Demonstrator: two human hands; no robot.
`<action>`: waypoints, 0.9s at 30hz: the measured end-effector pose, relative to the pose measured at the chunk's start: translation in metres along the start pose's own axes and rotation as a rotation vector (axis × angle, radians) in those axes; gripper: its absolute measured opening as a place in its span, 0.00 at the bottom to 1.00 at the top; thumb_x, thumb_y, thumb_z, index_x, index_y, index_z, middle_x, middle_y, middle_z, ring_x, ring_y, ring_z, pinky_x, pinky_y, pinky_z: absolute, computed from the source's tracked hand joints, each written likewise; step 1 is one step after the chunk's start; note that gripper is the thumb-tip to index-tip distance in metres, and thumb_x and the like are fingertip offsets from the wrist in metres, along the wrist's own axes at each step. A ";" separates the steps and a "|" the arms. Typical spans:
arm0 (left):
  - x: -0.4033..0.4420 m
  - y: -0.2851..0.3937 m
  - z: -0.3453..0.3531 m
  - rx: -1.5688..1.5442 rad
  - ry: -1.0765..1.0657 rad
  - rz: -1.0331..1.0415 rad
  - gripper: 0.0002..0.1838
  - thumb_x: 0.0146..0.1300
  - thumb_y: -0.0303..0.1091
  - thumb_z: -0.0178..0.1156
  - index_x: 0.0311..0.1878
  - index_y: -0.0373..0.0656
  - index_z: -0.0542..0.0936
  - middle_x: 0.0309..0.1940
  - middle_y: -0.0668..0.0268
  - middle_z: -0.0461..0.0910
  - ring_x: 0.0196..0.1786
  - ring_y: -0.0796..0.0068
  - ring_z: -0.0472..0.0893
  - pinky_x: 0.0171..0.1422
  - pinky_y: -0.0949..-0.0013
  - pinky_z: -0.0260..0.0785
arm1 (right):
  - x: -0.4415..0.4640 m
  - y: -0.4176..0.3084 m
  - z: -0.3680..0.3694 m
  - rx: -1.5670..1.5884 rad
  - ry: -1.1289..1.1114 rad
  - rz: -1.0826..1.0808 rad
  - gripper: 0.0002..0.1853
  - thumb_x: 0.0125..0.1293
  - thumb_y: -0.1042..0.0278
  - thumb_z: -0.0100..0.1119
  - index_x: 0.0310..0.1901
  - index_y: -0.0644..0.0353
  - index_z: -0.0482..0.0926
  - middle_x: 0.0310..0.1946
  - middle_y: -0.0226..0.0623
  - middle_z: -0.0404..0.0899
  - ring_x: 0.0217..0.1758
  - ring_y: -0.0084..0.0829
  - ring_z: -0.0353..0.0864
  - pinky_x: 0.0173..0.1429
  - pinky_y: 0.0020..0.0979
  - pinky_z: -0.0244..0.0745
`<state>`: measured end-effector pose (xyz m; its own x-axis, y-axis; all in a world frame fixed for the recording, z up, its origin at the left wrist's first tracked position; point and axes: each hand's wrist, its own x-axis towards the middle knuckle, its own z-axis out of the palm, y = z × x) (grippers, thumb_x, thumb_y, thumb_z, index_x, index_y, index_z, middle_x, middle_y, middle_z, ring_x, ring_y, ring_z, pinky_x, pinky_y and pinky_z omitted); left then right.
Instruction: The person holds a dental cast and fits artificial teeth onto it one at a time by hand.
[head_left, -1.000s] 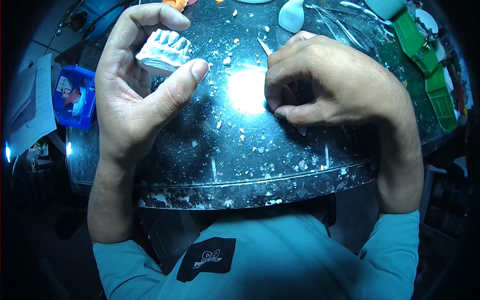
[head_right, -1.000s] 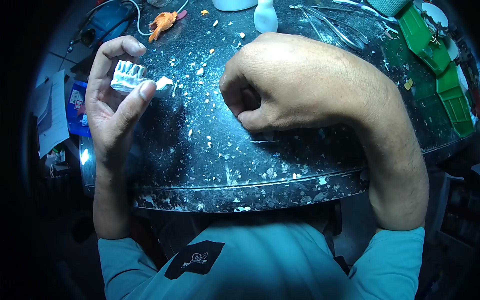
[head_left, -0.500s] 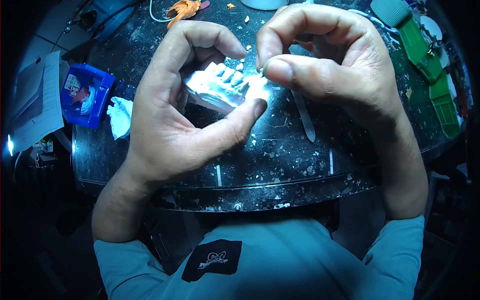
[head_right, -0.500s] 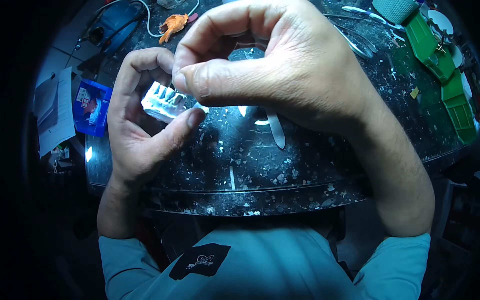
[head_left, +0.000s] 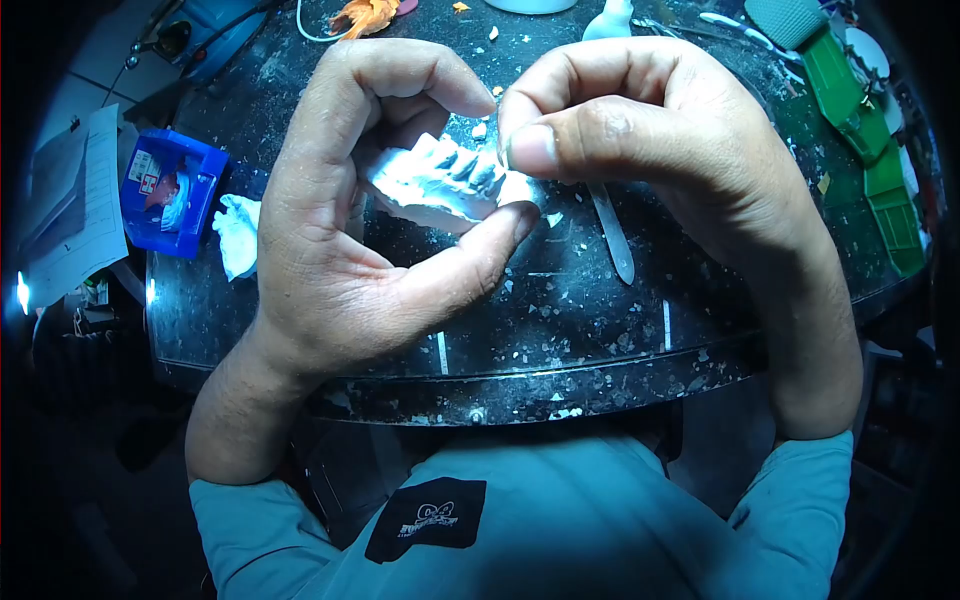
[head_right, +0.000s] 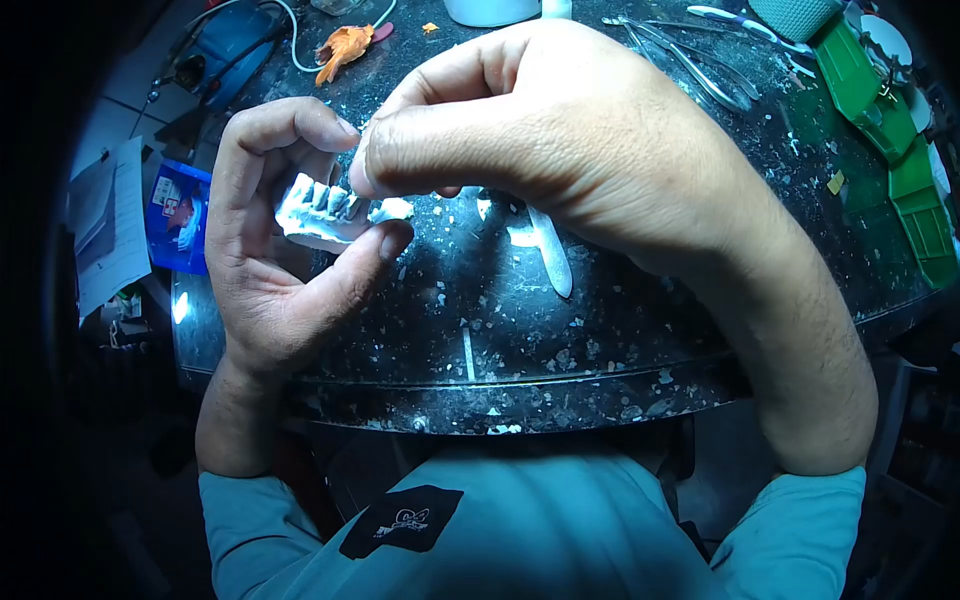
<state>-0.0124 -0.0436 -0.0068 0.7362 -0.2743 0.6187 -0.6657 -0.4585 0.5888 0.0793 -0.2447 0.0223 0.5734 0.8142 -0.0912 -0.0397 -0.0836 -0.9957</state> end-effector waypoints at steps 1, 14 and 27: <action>0.000 0.001 0.000 -0.011 0.001 -0.021 0.29 0.49 0.21 0.69 0.56 0.35 0.69 0.49 0.64 0.72 0.47 0.80 0.75 0.52 0.76 0.69 | 0.000 0.001 0.000 0.006 0.005 -0.012 0.10 0.61 0.66 0.67 0.38 0.65 0.84 0.34 0.31 0.83 0.39 0.19 0.80 0.51 0.23 0.74; -0.002 0.002 0.001 -0.039 -0.004 -0.056 0.31 0.50 0.19 0.69 0.58 0.35 0.68 0.51 0.63 0.72 0.50 0.80 0.76 0.54 0.75 0.72 | -0.001 0.000 0.003 0.005 0.035 -0.066 0.09 0.61 0.68 0.70 0.38 0.65 0.84 0.33 0.32 0.83 0.38 0.20 0.82 0.49 0.23 0.77; -0.003 -0.002 -0.002 -0.098 -0.005 -0.115 0.31 0.53 0.20 0.69 0.60 0.35 0.67 0.51 0.62 0.72 0.54 0.77 0.77 0.59 0.73 0.72 | -0.001 0.001 0.002 -0.018 0.050 -0.150 0.11 0.60 0.71 0.71 0.43 0.66 0.86 0.36 0.40 0.87 0.39 0.25 0.87 0.50 0.26 0.83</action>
<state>-0.0138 -0.0397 -0.0088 0.8089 -0.2291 0.5414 -0.5852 -0.4024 0.7040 0.0767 -0.2441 0.0219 0.6116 0.7889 0.0596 0.0638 0.0259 -0.9976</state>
